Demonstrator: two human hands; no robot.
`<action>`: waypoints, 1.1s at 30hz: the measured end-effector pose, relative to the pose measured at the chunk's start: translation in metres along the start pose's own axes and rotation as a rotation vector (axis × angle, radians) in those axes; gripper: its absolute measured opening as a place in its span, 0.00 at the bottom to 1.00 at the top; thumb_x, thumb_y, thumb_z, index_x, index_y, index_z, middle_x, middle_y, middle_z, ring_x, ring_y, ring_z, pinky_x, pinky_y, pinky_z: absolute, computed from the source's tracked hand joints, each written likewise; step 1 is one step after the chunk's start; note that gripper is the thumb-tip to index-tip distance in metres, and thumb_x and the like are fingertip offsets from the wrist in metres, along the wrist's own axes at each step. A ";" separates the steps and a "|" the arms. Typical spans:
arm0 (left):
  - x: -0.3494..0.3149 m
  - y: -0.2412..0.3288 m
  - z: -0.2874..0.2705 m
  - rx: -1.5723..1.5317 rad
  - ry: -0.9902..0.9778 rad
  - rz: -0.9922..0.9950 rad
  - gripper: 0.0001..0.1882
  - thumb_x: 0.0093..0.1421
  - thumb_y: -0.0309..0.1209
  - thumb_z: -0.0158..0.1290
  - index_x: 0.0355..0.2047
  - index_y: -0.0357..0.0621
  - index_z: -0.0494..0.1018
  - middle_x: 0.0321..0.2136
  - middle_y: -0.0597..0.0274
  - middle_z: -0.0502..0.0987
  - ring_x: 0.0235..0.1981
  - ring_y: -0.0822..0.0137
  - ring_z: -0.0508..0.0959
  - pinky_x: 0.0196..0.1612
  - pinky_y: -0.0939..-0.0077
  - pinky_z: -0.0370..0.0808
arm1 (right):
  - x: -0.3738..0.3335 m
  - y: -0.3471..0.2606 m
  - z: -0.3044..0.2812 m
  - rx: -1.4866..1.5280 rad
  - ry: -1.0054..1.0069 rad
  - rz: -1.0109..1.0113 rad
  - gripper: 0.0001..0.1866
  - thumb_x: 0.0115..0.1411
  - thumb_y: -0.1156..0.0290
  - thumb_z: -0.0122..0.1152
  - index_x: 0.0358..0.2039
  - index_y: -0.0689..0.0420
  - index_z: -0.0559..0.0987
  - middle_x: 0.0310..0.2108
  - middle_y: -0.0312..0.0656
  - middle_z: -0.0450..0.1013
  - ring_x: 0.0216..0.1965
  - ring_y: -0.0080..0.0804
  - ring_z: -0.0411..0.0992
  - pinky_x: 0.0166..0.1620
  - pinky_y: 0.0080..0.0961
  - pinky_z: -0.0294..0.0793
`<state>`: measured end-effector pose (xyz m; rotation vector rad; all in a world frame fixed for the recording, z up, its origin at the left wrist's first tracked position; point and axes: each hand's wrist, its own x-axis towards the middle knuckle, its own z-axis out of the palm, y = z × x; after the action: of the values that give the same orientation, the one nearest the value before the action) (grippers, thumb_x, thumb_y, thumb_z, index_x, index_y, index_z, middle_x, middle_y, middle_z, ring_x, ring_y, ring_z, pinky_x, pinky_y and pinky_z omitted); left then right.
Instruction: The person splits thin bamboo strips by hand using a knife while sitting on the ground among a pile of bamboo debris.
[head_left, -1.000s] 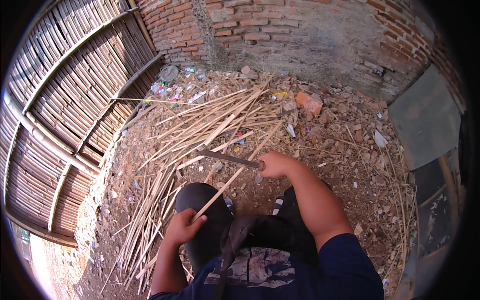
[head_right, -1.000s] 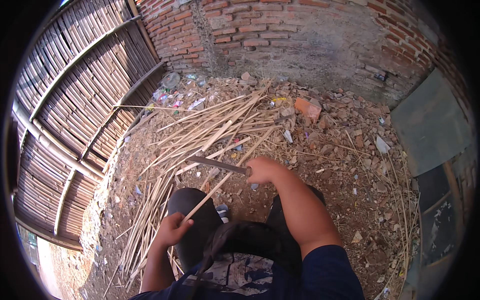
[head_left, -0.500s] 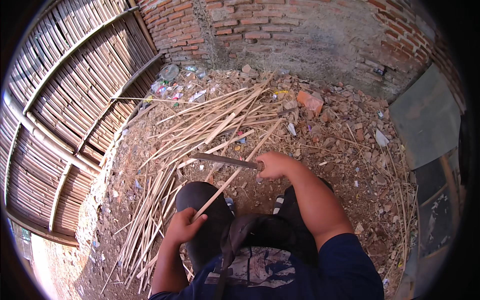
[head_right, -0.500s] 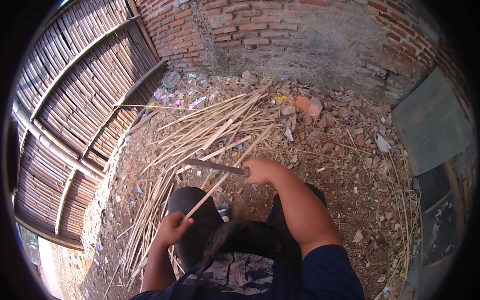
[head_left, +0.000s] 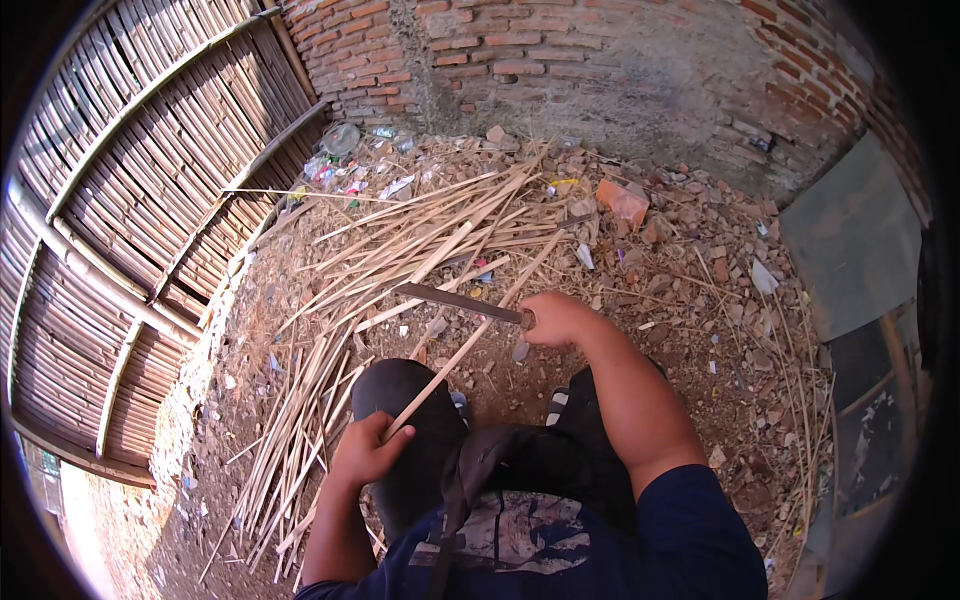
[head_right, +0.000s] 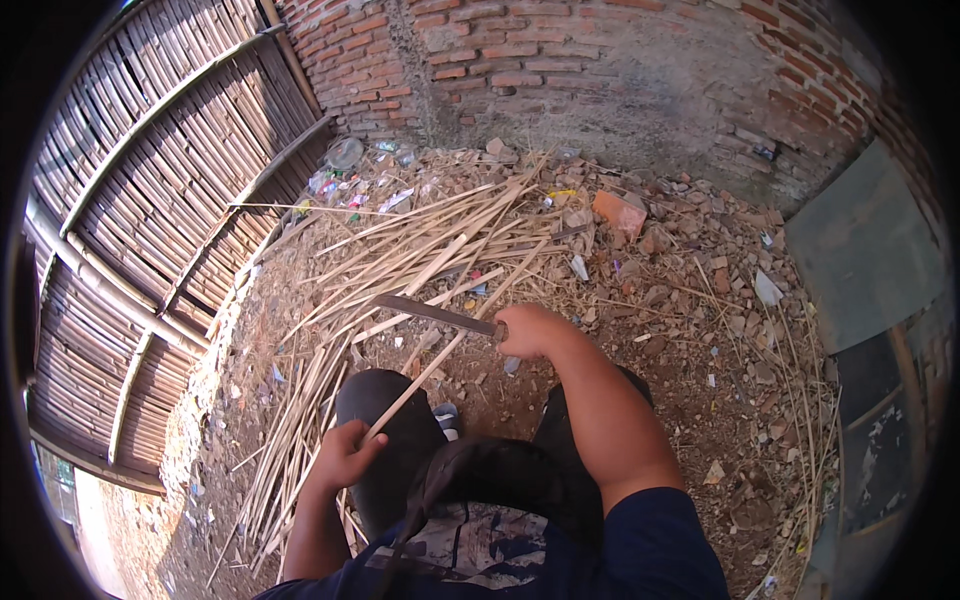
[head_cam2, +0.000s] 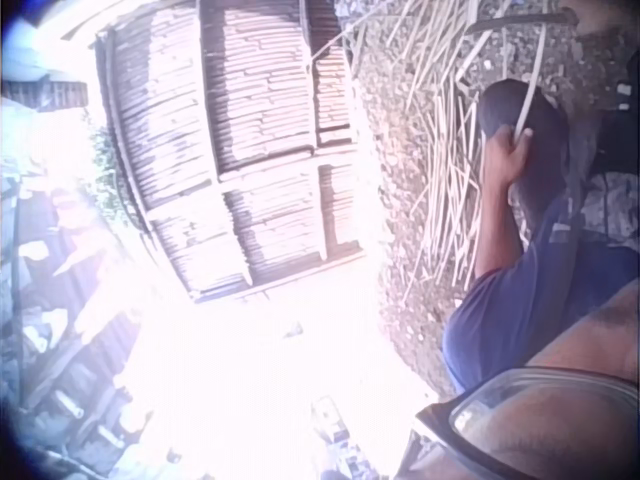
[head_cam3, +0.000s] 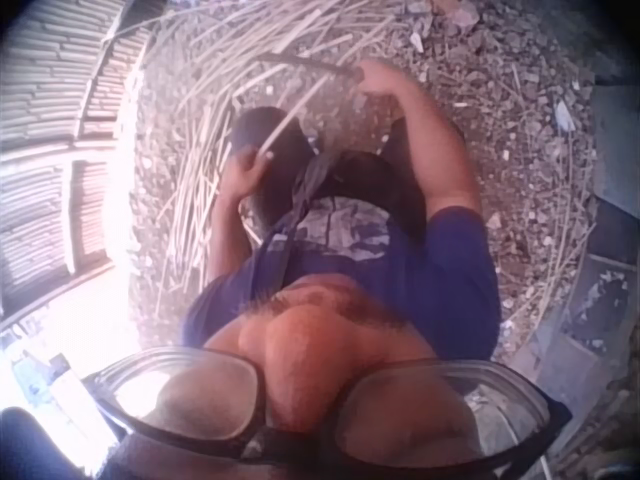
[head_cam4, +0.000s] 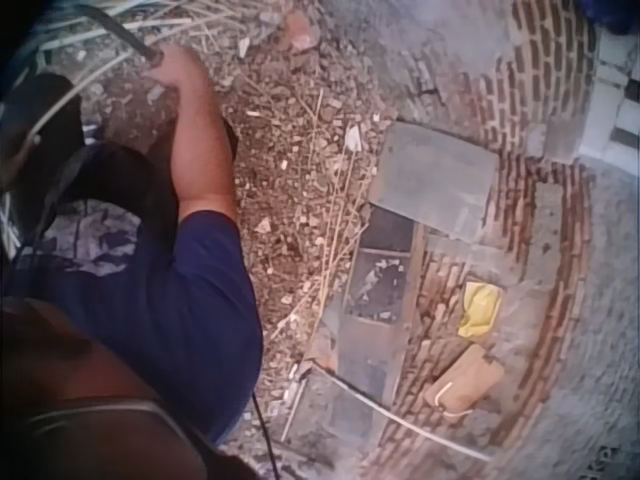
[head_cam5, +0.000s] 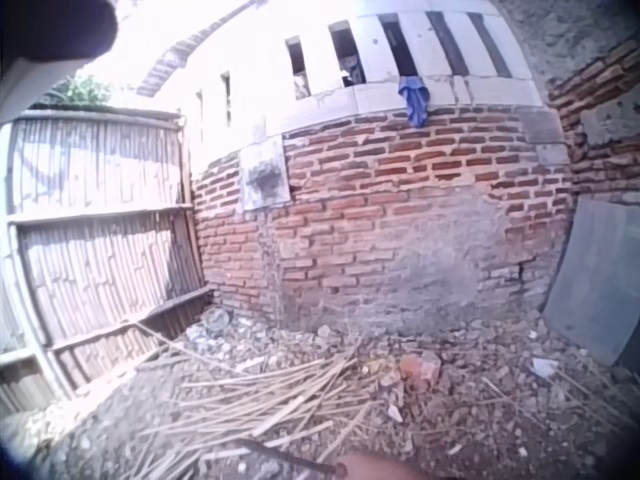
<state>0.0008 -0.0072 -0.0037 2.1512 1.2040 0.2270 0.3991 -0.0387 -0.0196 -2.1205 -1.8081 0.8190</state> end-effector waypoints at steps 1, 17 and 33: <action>0.000 0.000 -0.001 0.005 0.000 0.008 0.24 0.61 0.49 0.62 0.28 0.37 0.75 0.20 0.48 0.75 0.23 0.51 0.78 0.30 0.60 0.72 | 0.000 -0.002 0.002 -0.030 -0.013 -0.023 0.25 0.50 0.59 0.69 0.49 0.52 0.83 0.40 0.51 0.81 0.45 0.50 0.79 0.48 0.45 0.78; 0.002 0.000 -0.001 0.010 -0.003 0.027 0.23 0.61 0.48 0.63 0.27 0.37 0.75 0.19 0.50 0.74 0.21 0.56 0.75 0.29 0.61 0.71 | 0.000 0.006 0.000 -0.015 0.003 0.032 0.25 0.50 0.58 0.70 0.48 0.54 0.83 0.42 0.51 0.81 0.46 0.50 0.79 0.51 0.43 0.78; 0.001 -0.002 0.000 -0.022 -0.013 -0.003 0.23 0.61 0.48 0.63 0.27 0.37 0.75 0.18 0.51 0.74 0.21 0.58 0.75 0.28 0.62 0.71 | -0.002 -0.004 0.006 0.022 -0.027 0.009 0.26 0.51 0.58 0.71 0.50 0.54 0.82 0.34 0.48 0.82 0.40 0.46 0.81 0.45 0.42 0.79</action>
<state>0.0000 -0.0051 -0.0050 2.1289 1.1927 0.2238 0.3924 -0.0411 -0.0217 -2.1147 -1.7957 0.8704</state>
